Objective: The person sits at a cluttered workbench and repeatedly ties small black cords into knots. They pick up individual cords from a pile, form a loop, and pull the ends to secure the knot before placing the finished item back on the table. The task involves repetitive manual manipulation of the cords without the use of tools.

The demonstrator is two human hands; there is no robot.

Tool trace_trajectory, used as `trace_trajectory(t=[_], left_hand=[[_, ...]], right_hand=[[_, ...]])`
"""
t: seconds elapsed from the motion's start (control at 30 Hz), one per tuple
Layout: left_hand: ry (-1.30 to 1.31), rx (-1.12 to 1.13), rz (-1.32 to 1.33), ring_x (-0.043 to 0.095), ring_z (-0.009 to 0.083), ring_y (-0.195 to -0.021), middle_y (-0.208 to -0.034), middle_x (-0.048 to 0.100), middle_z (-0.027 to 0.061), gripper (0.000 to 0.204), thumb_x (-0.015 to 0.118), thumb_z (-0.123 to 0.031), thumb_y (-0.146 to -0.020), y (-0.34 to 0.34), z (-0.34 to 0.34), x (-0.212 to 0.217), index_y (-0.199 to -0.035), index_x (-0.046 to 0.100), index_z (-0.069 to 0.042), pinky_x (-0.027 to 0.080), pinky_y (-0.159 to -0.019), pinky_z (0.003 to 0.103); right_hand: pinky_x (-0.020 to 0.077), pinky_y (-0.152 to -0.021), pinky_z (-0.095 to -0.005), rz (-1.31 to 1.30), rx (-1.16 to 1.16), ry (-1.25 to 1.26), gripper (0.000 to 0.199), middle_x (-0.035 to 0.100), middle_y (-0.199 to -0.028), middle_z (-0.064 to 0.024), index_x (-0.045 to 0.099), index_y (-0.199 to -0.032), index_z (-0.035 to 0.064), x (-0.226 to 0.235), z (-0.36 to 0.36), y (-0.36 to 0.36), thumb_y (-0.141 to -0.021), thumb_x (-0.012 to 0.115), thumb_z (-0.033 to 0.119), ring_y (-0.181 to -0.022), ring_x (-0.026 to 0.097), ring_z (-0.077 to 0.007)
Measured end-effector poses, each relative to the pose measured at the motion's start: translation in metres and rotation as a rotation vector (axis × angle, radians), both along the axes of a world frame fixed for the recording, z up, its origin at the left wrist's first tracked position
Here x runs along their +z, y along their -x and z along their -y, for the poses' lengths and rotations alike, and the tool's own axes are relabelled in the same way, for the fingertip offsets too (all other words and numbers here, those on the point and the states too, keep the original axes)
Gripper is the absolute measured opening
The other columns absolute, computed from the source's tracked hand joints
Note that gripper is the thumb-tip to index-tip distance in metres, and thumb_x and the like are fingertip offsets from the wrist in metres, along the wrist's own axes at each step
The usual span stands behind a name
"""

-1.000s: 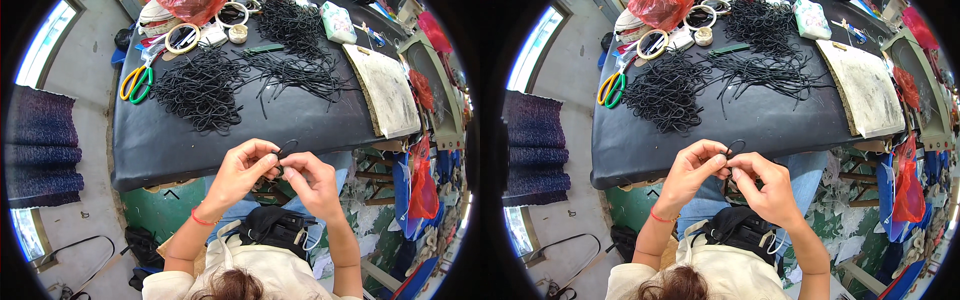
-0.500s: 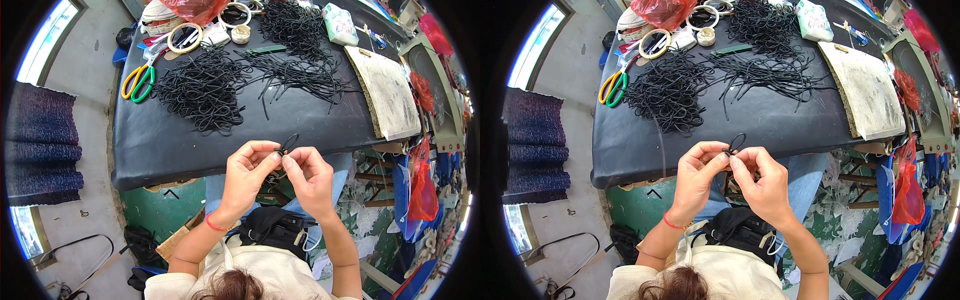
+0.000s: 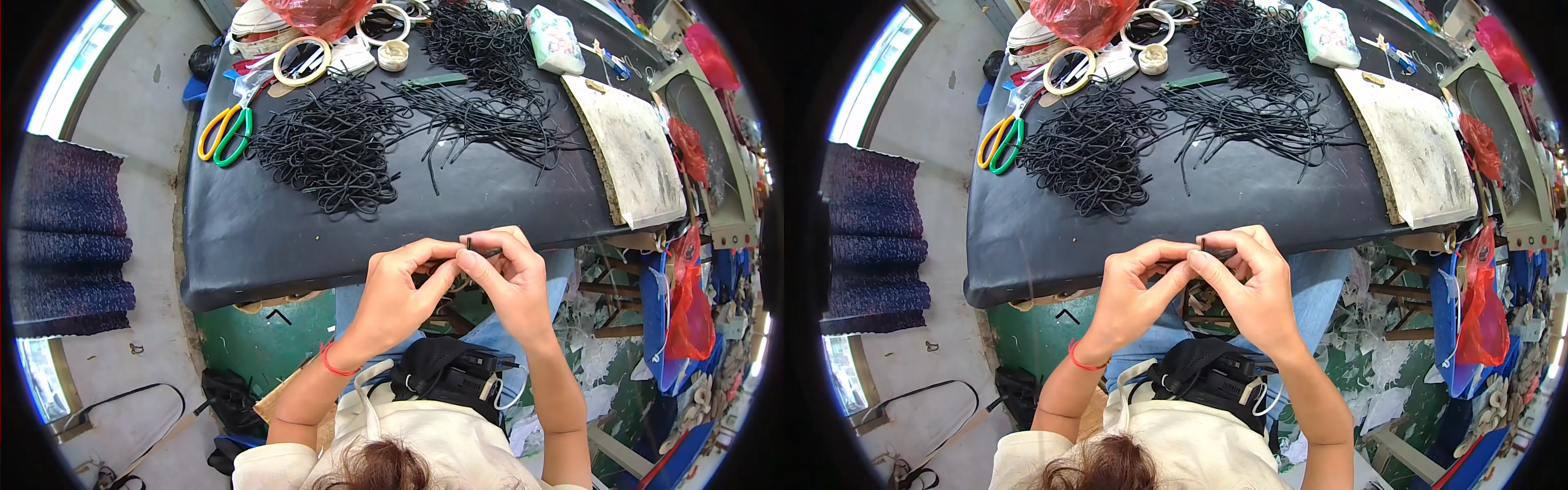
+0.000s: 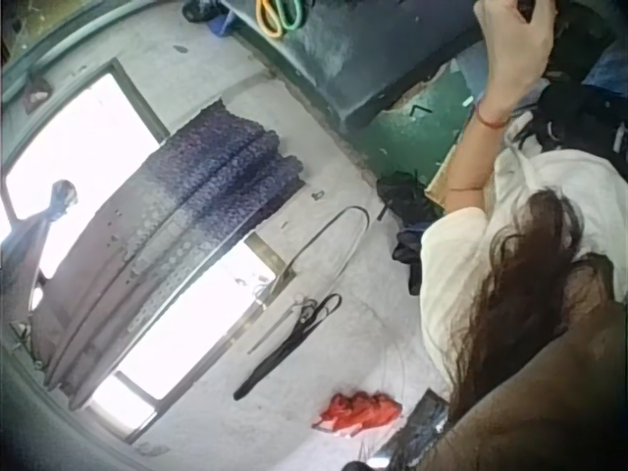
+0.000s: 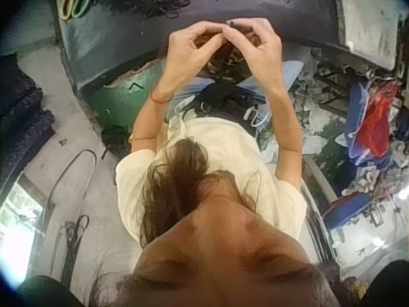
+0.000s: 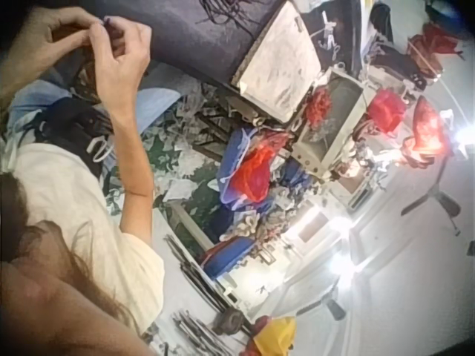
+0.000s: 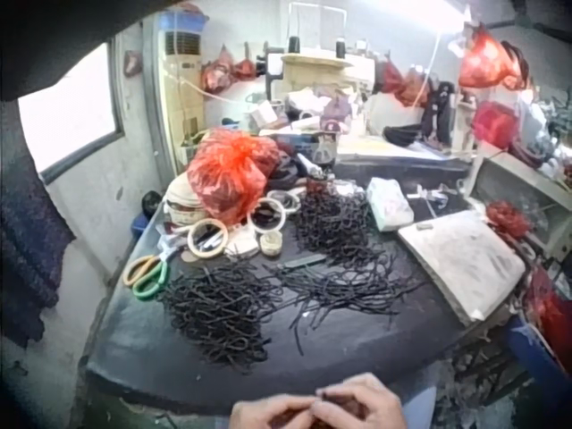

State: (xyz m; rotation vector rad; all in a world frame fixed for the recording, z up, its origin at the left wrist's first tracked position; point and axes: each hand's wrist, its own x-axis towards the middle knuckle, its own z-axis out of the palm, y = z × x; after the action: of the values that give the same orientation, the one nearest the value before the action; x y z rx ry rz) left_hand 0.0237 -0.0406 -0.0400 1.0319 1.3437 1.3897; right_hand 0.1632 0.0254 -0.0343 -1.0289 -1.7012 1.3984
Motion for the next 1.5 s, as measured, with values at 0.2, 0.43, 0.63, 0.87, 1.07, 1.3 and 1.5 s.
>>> trace_trajectory(t=[0.2,0.43,0.63,0.87,1.07,1.3,1.5], left_hand=[[-0.018,-0.176,-0.258,0.061,0.0181,-0.061,-0.078,0.064,0.0138,0.018,0.063,-0.008,-0.079,0.01,0.0,0.012,-0.093,0.064,0.003,0.047,-0.058,0.028],[0.007,-0.244,-0.074,0.055,0.0104,-0.057,-0.071,0.062,0.009,0.02,0.062,-0.012,-0.08,0.002,0.002,0.009,-0.091,0.062,0.005,0.044,-0.052,0.027],[0.19,-0.276,-0.06,0.053,0.0053,-0.073,-0.08,0.062,0.0027,0.016,0.059,-0.008,-0.085,0.009,0.001,0.011,-0.095,0.061,0.004,0.046,-0.067,0.021],[0.016,-0.196,-0.166,0.055,0.0087,-0.067,-0.077,0.063,0.0069,0.016,0.065,-0.01,-0.08,0.003,0.0,0.011,-0.089,0.062,0.004,0.044,-0.06,0.023],[0.043,-0.286,-0.276,0.056,0.0105,-0.064,-0.075,0.063,0.0077,0.015,0.066,-0.011,-0.08,0.009,-0.004,0.015,-0.088,0.064,0.002,0.045,-0.058,0.024],[0.203,-0.303,-0.077,0.047,0.0026,-0.058,-0.067,0.058,0.0015,0.02,0.064,-0.017,-0.083,0.009,-0.001,0.007,-0.081,0.063,0.002,0.038,-0.05,0.02],[0.154,-0.19,0.312,0.045,0.0012,-0.06,-0.074,0.056,-0.0033,0.016,0.06,-0.015,-0.086,-0.007,0.004,0.0,-0.089,0.062,0.001,0.036,-0.05,0.019]], right_hand=[[0.041,-0.063,-0.0197,-0.224,0.038,0.389,0.01,0.059,-0.076,0.0005,0.063,-0.084,0.0017,0.006,0.0,-0.001,-0.082,0.065,0.011,-0.07,0.051,-0.004],[0.0397,-0.06,-0.0182,-0.288,-0.078,0.378,0.012,0.056,-0.073,0.0028,0.06,-0.083,0.0028,0.001,0.0,0.0,-0.085,0.063,0.014,-0.066,0.048,-0.0017],[0.0315,-0.052,-0.0172,-0.141,0.005,0.59,0.018,0.05,-0.068,0.0051,0.059,-0.082,0.0038,0.011,-0.004,-0.009,-0.088,0.06,0.021,-0.06,0.041,-0.0015],[0.032,-0.053,-0.0171,-0.241,0.075,0.54,0.014,0.05,-0.07,0.0055,0.056,-0.085,0.0045,0.008,0.001,-0.008,-0.087,0.06,0.017,-0.062,0.041,-0.0002],[0.0297,-0.051,-0.0178,-0.191,-0.034,0.316,0.015,0.047,-0.068,0.0056,0.052,-0.08,0.0065,0.0,0.008,-0.002,-0.088,0.058,0.018,-0.058,0.038,-0.0018],[0.0273,-0.048,-0.0183,-0.095,0.177,0.399,0.02,0.042,-0.063,0.0062,0.05,-0.076,0.0067,0.009,-0.001,-0.009,-0.091,0.054,0.02,-0.054,0.034,-0.0017],[0.0315,-0.05,-0.0193,-0.118,-0.026,0.281,0.024,0.045,-0.063,0.006,0.051,-0.073,0.0043,0.0,0.007,-0.003,-0.091,0.054,0.019,-0.058,0.036,-0.0012]])
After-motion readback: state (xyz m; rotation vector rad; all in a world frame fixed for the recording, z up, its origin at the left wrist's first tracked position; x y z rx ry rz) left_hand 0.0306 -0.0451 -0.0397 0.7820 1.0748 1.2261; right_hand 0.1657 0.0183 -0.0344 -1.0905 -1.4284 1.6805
